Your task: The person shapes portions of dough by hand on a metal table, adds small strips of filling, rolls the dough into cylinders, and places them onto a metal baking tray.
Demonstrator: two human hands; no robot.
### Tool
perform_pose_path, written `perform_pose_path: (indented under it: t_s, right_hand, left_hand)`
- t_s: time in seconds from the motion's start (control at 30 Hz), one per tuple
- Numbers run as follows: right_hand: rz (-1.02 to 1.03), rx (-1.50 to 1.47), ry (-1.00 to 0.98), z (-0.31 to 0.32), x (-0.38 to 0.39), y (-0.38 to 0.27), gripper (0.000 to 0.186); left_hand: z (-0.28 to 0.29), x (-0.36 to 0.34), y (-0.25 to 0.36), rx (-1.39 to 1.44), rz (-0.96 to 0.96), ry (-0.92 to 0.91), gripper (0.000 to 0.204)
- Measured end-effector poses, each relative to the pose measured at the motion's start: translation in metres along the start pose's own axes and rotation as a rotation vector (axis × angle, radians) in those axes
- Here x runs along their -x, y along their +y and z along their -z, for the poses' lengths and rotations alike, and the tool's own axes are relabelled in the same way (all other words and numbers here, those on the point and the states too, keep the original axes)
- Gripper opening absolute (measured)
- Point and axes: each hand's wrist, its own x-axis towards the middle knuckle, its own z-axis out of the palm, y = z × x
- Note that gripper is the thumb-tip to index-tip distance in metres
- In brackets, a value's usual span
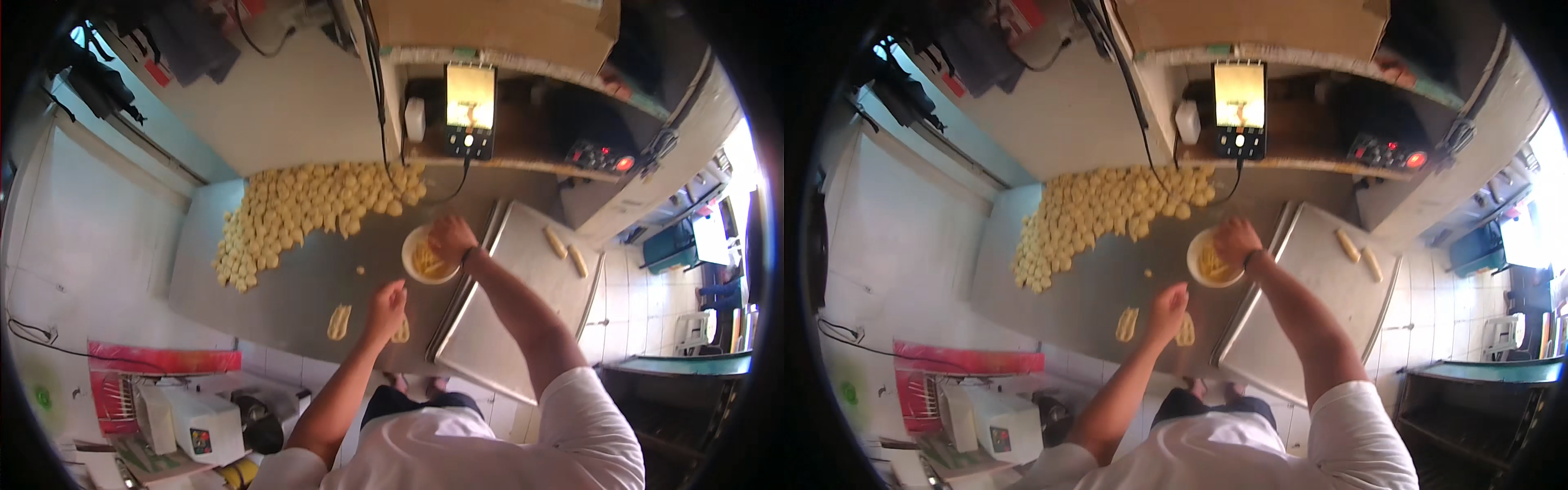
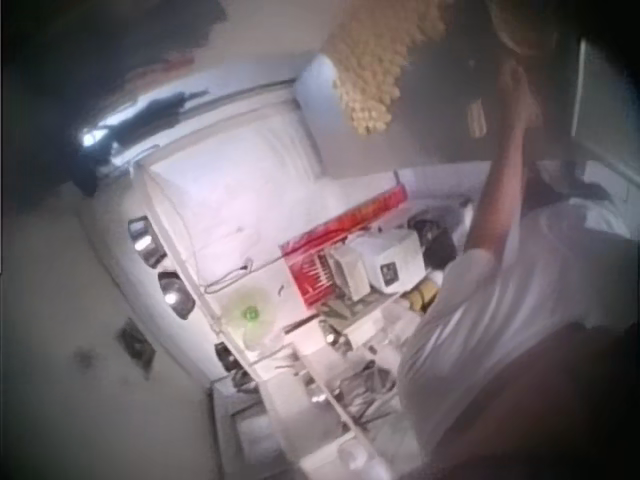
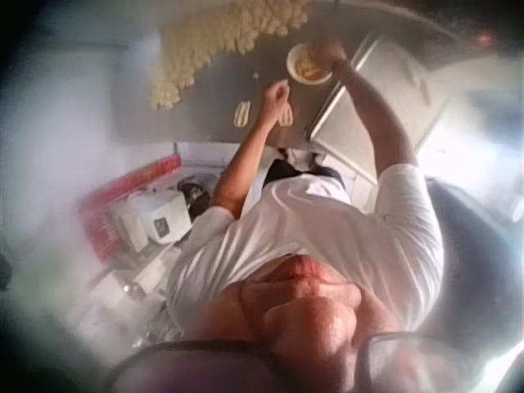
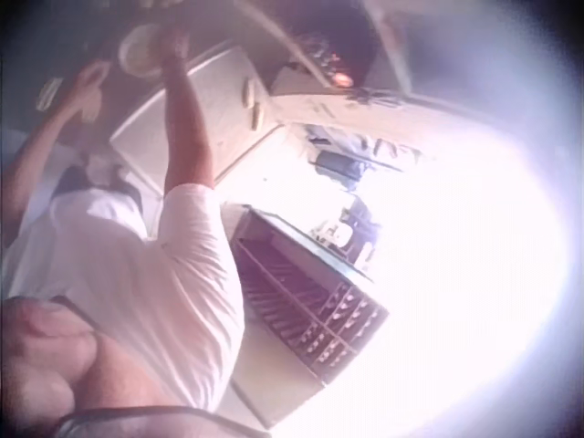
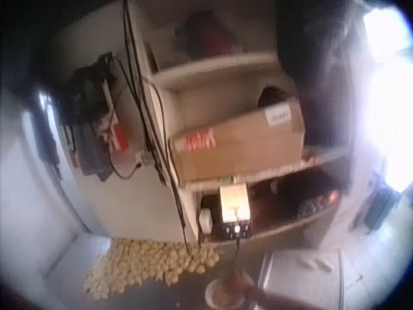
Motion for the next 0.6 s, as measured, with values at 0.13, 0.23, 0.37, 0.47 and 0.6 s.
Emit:
perform_pose_path:
  t_s: [0.13,0.23,0.37,0.47,0.6]
  right_hand:
    - [-0.202,-0.482,0.279,0.036,0.023,-0.009,0.021]
    - [-0.349,-0.774,0.342,0.053,0.063,-0.053,0.017]
    - [-0.435,-1.140,0.058,0.044,0.160,-0.099,0.027]
    - [-0.524,-1.458,-0.208,0.065,0.213,-0.146,0.027]
    - [-0.529,-1.365,-0.361,0.064,0.253,-0.158,0.027]
  left_hand:
    - [0.014,0.017,0.007,-0.010,-0.011,-0.005,0.027]
    - [0.027,0.035,0.017,0.017,-0.030,-0.004,0.031]
    - [0.032,0.066,0.076,-0.028,-0.166,-0.055,0.036]
    - [0.039,0.092,0.095,-0.163,-0.451,-0.133,0.040]
    - [0.048,0.118,0.081,-0.171,-0.277,-0.451,0.021]
